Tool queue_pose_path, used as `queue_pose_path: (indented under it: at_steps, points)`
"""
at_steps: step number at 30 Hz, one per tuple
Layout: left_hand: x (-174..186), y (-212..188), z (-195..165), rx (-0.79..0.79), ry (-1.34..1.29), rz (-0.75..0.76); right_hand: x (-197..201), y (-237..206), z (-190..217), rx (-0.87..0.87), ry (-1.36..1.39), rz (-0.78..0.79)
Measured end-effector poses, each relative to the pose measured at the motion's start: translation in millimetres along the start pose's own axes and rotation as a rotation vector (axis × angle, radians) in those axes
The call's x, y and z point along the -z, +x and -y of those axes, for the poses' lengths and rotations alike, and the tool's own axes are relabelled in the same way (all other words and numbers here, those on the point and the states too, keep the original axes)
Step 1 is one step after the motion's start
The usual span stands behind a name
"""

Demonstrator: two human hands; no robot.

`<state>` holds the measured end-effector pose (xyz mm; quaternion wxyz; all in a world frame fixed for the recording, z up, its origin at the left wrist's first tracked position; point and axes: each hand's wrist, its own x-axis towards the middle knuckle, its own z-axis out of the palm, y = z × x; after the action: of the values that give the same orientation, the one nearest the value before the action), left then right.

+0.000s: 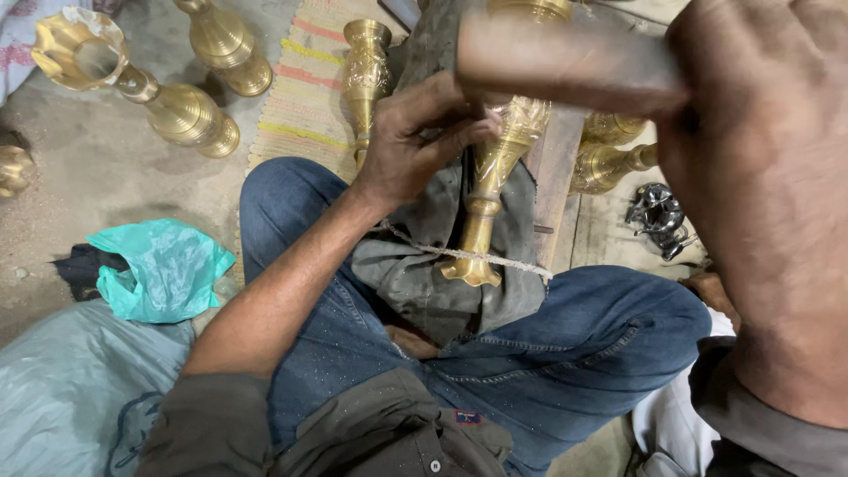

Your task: The person sits cross-legged on the floor holding a brass vase against a sandbag on their lap. They hold a steel punch against the vase's embossed surface and strike it with a wooden mallet, repositioning the punch repeatedly to work the decorative pattern, then rotate the vase to continue on other areas.

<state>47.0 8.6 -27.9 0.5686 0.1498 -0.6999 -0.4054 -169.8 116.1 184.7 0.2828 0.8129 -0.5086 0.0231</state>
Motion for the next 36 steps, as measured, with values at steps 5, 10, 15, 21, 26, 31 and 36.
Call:
queue_pose_path:
  at_steps: [5, 10, 15, 21, 26, 31, 36]
  points:
    - [-1.1, -9.2, 1.5, -0.005, -0.129, 0.011, 1.5, 6.8, 6.9, -0.068, 0.109, 0.054]
    - [-2.6, -13.7, -6.2, 0.038, -0.066, -0.021, 6.4, 13.0, 17.8, 0.026, 0.023, 0.003]
    - [-10.1, -14.9, -33.3, 0.093, -0.31, -0.232, -27.2, 33.6, 7.6, -0.168, 0.438, 0.223]
    - [-7.3, -18.4, -64.3, 0.341, -0.203, -0.187, -111.3, 29.3, -9.4, -0.22, 0.933, 0.301]
    - [-16.2, -5.7, -66.7, 0.355, 0.158, 0.043, -179.1, 0.4, -21.1, -0.269, 1.493, 0.158]
    - [-25.9, 14.8, -35.0, 0.233, 0.367, 0.245, -235.7, 0.8, -19.9, -0.182, 1.361, 0.007]
    - [9.8, 32.1, 36.1, 0.077, 0.575, 0.349, -261.1, 17.1, 3.6, -0.402, 1.135, 0.025]
